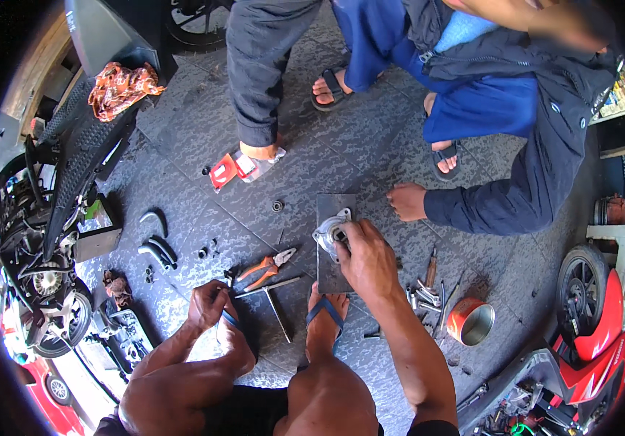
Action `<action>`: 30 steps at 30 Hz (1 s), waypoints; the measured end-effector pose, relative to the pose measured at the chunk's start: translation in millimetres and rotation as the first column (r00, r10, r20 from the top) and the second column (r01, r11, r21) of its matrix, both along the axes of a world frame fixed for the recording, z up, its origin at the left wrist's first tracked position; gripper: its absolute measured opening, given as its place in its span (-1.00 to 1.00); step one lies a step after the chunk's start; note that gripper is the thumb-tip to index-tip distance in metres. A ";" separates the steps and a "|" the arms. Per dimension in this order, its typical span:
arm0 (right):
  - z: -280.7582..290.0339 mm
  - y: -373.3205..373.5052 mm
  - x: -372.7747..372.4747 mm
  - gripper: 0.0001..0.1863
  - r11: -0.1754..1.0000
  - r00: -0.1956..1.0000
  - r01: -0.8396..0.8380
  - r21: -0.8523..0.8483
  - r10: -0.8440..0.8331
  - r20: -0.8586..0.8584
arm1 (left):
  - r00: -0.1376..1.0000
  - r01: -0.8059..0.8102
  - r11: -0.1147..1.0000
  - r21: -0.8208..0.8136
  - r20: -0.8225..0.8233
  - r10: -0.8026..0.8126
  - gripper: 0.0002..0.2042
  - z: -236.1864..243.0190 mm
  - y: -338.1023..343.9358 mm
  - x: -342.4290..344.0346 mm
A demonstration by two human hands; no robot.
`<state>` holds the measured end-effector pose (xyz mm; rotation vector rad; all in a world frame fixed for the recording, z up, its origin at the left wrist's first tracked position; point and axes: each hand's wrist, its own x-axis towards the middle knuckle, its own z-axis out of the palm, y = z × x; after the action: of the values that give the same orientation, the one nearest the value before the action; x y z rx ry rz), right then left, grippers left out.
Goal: The person repairs a motorcycle component by hand and with a hammer, pliers, and a wrench. The person removes a metal part from a larger housing, cleans the interior with a cloth, and then uses tools to disassemble or reassemble the component while a second person assists.
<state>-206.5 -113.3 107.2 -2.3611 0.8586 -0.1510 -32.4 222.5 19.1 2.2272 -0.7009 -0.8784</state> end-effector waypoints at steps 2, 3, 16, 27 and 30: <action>4.1 1.4 -0.1 -0.70 1.000 0.999 -0.010 -0.010 0.010 0.031 | 0.999 -0.009 1.000 0.012 -0.034 0.010 -0.81 1.3 -1.2 -0.6; 5.8 1.8 -0.3 -0.71 1.000 0.999 -0.004 -0.015 0.005 0.034 | 0.998 -0.020 1.000 0.013 -0.067 0.020 -0.81 1.9 -1.7 -0.8; 27.5 29.3 8.9 -0.84 0.993 0.998 -0.001 0.120 -0.006 0.058 | 0.912 0.210 0.973 0.091 0.340 -0.229 -0.74 -28.8 3.1 -12.5; -93.0 104.8 -117.2 -0.60 0.911 0.933 0.334 0.240 -0.285 -0.219 | 0.923 0.274 0.956 -0.103 0.309 -0.231 -0.79 -28.9 -64.0 3.5; -121.3 78.2 -161.6 -0.59 0.402 0.501 0.853 0.333 -0.809 -0.308 | 0.948 0.250 0.964 -0.088 0.224 -0.225 -0.82 -13.1 -70.6 7.4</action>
<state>-368.0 -35.1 -14.1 -1.2992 1.8649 -0.2088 -25.0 151.9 6.0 2.1811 -1.1122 -0.6971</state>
